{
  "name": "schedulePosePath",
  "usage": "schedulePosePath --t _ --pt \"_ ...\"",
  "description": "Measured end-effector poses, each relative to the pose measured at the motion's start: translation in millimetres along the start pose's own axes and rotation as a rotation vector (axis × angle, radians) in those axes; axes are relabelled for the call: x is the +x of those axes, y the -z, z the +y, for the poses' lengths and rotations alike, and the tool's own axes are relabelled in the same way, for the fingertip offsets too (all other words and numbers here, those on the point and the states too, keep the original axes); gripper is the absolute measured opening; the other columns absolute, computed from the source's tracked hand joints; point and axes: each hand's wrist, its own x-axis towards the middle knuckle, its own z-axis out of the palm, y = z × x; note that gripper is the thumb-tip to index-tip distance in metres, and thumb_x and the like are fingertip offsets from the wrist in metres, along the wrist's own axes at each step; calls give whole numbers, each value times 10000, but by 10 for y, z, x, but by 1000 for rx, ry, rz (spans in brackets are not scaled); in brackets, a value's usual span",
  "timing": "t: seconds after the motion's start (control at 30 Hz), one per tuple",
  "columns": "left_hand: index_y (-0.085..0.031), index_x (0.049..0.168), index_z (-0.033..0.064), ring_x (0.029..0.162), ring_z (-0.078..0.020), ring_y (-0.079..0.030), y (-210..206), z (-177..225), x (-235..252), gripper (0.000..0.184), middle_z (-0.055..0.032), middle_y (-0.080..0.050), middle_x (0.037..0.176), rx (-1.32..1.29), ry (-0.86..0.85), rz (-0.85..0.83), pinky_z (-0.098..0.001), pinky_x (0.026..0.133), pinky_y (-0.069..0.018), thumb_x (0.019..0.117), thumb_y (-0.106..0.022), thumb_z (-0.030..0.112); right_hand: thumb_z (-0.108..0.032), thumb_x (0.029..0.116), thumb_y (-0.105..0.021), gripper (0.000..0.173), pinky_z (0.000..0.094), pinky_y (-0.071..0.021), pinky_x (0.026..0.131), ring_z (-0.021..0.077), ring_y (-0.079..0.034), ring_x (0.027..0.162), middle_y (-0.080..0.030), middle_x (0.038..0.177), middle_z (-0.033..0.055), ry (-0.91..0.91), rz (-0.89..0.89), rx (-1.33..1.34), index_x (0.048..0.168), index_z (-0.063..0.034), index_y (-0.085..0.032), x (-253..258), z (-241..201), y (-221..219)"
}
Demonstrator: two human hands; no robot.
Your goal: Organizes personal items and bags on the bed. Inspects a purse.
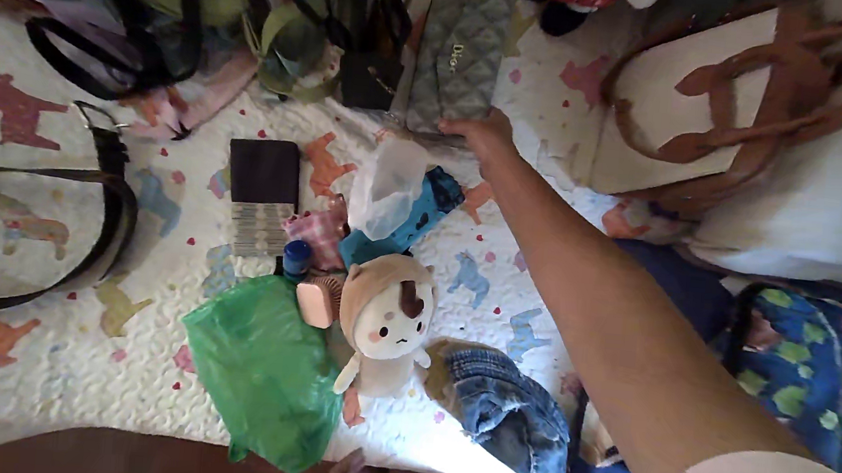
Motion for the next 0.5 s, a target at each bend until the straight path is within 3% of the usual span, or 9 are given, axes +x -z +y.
schedulePosePath --t 0.07,0.13,0.27,0.4,0.5 --pt "-517 1382 -98 1156 -194 -648 -150 316 18 423 -228 -598 1351 -8 -87 -80 -365 995 -538 1018 -555 113 -311 776 -844 756 561 -491 1028 350 -587 1230 -613 1306 225 63 64 -56 1393 -3 -533 -248 65 265" --pt "-519 1378 -101 1163 -185 -652 -311 664 41 420 -209 -601 1364 -36 -176 -179 -354 1000 -542 1010 -556 98 -265 826 -815 702 557 -513 991 348 -607 1190 -608 1294 241 88 139 -14 1396 10 -510 -518 197 579" --pt "-541 1359 -87 1160 -182 -657 -654 1214 156 391 -174 -625 1341 -38 -350 -319 -346 999 -552 1000 -559 69 -257 892 -787 591 529 -579 873 301 -665 1057 -633 1242 197 59 185 56 1382 -46 -534 -1209 696 1257" --pt "-572 1340 -73 1157 -164 -657 -987 1490 325 373 -150 -646 1315 -25 -516 -375 -332 998 -554 1018 -561 114 -306 787 -789 624 457 -567 900 238 -646 1078 -641 1208 182 34 229 -81 1293 6 -598 -2151 1034 1720" --pt "-559 1367 -63 1196 -167 -641 -1242 1631 418 392 -165 -624 1345 21 -569 -349 -324 1004 -551 1022 -559 123 -312 771 -783 546 383 -563 870 184 -639 1020 -647 1139 158 92 241 -128 1176 31 -655 -2867 1163 1871"
